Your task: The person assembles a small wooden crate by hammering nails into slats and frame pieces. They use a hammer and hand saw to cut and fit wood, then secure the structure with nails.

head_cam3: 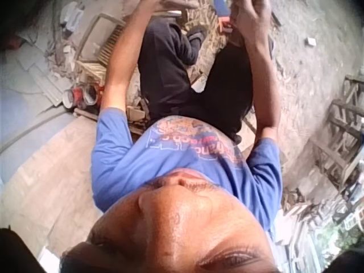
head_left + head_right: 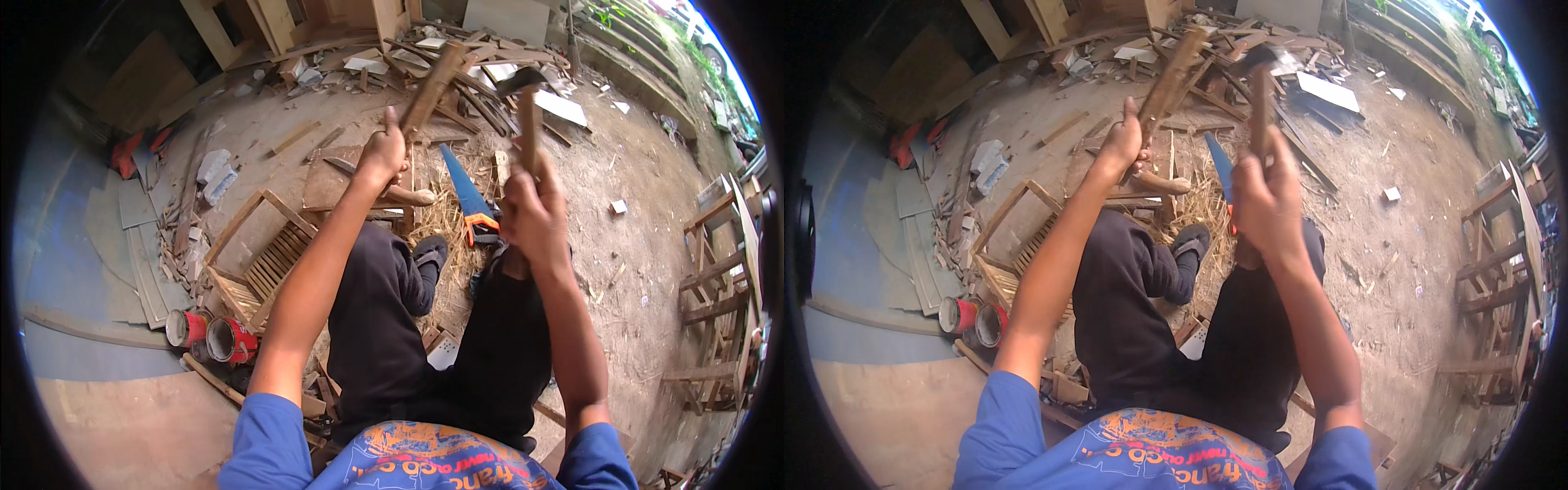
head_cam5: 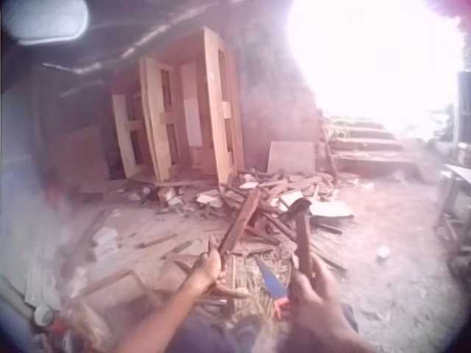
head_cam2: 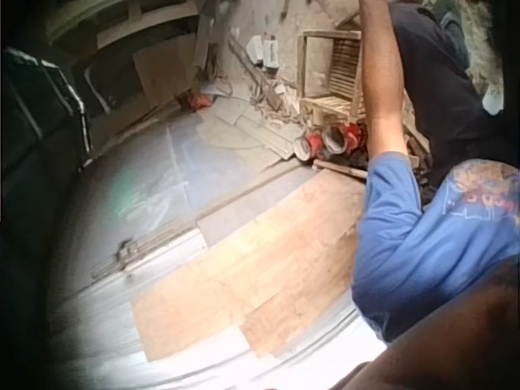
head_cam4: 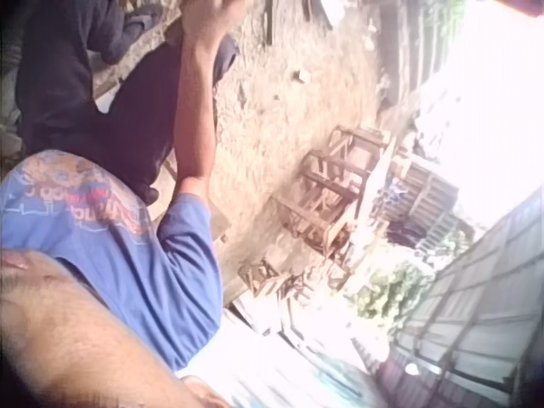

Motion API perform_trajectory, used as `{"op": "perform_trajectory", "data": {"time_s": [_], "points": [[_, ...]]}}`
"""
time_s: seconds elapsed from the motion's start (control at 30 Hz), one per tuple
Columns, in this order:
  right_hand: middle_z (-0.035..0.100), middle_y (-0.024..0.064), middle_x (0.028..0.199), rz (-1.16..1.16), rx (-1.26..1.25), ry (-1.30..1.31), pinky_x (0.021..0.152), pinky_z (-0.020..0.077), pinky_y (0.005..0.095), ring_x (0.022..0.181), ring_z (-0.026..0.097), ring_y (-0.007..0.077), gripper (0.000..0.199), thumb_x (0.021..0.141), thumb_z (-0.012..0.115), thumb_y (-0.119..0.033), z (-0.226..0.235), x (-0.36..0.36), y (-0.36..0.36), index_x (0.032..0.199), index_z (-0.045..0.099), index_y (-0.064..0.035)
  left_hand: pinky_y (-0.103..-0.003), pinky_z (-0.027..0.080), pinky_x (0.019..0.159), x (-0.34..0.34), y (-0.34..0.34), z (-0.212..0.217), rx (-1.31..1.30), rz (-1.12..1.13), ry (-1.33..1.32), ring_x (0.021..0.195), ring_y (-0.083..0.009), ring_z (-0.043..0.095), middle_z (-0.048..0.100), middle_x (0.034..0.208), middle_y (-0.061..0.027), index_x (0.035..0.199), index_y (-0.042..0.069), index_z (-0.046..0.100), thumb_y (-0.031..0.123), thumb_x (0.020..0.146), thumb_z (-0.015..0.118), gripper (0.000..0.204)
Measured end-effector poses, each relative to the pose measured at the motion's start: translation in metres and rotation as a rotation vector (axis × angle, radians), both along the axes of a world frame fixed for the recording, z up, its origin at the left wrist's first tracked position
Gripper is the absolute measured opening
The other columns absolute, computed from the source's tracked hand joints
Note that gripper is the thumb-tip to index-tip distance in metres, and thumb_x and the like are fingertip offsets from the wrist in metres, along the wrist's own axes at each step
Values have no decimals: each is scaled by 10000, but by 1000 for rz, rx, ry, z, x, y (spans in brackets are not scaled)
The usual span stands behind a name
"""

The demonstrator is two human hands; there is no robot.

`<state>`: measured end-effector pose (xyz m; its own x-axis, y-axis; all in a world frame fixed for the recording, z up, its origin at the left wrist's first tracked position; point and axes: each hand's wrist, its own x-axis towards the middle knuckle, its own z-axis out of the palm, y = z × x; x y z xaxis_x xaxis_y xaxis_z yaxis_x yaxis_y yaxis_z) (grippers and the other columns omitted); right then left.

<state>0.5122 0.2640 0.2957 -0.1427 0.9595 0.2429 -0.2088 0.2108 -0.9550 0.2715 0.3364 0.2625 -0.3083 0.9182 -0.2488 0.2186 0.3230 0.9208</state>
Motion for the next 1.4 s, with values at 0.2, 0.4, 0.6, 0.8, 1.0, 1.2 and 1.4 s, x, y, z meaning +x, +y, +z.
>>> {"op": "perform_trajectory", "data": {"time_s": [0.2, 0.4, 0.6, 0.8, 1.0, 1.2, 1.4], "points": [[421, -60, 663, 232, -181, -50, 378, 295, 196, 472, 375, 13, 300, 1046, 488, -226, 42, 21, -5, 1304, 499, -74, -267, 351, 385, -23, -2, 4, 114, 51, -149, 407, -106, 384, 395, 526, 7, 784, 64, 483, 721, 980, 140, 766], [390, -61, 696, 508, -562, -293, 410, 281, 187, 488, 326, 17, 385, 1058, 449, -440, 28, 28, -21, 1252, 544, -122, -306, 380, 420, -21, -2, 0, 356, -99, 154, 444, -134, 475, 452, 509, -27, 692, 42, 518, 689, 1002, 187, 790], [399, -53, 710, 522, -635, -383, 418, 272, 192, 493, 323, 23, 393, 1056, 453, -445, 33, 25, -20, 1265, 558, -129, -516, 512, 731, -23, -12, 5, 470, -221, 664, 809, -470, 658, 641, 734, -294, 708, -31, 655, 536, 1043, 295, 750], [379, -47, 705, 610, -664, -287, 397, 241, 191, 479, 310, 22, 401, 1062, 455, -403, 35, 42, -9, 1306, 561, -103, -519, 529, 713, -32, -16, 9, 533, -243, 847, 768, -457, 659, 646, 723, -274, 704, -20, 671, 501, 1046, 326, 712], [349, -32, 695, 738, -735, -207, 326, 211, 166, 439, 278, 8, 430, 1073, 424, -354, 34, 42, -3, 1369, 530, -60, -519, 525, 687, -40, -17, 2, 577, -283, 841, 746, -454, 656, 635, 707, -275, 704, -20, 671, 490, 1047, 334, 701], [351, -27, 694, 739, -738, -173, 318, 205, 163, 438, 269, 2, 422, 1072, 423, -305, 33, 42, 2, 1368, 520, -21, -492, 463, 628, -40, -15, -2, 617, -274, 807, 659, -461, 601, 549, 630, -282, 679, -44, 593, 468, 1065, 313, 699], [391, -48, 693, 708, -707, -176, 334, 214, 165, 440, 319, 0, 380, 1055, 466, -327, 28, 48, 5, 1289, 568, -46, -514, 533, 688, -43, -16, 1, 561, -248, 860, 729, -453, 660, 639, 686, -262, 680, -12, 668, 481, 1049, 326, 705]]}}
